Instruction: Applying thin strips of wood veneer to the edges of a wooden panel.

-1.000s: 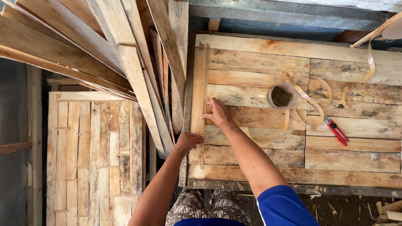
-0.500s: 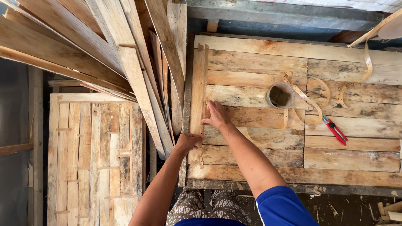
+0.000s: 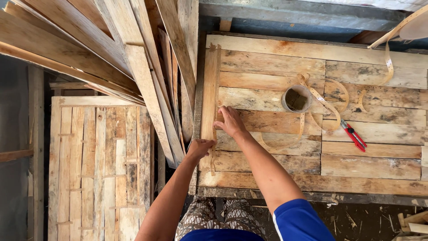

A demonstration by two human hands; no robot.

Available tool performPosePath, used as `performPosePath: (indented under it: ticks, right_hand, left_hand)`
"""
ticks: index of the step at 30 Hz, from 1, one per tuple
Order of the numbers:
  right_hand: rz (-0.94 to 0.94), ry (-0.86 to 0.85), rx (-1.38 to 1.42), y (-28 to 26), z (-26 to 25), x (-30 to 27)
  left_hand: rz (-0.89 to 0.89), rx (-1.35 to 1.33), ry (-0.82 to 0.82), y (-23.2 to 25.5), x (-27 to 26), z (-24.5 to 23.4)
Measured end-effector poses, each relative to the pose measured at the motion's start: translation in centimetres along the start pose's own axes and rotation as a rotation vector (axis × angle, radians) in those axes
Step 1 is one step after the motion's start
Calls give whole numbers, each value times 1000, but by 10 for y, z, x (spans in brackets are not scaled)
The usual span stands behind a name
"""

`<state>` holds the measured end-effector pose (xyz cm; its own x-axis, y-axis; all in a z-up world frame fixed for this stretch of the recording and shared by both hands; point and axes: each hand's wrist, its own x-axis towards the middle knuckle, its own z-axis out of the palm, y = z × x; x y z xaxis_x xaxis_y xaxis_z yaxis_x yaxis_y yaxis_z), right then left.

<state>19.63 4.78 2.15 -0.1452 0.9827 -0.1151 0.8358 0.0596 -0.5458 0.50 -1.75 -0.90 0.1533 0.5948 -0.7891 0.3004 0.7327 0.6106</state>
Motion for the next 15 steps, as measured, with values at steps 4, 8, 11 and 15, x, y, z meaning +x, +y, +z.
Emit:
performPosePath:
  ticks: [4,8,11,15]
  right_hand:
    - [-73,96,38,8,18,-30]
    - [506,-267,401,-23,9,-81]
    - [584,-366,552,-30,24,-112]
    - [653,-356,736,-22,59,-131]
  left_hand:
    - [-38,78,2,2,-3,0]
    - [-32,-21,0,-6,9,3]
    - [-50,-16,3,-2,2,4]
    - [-72,-25,-1,-5,6,2]
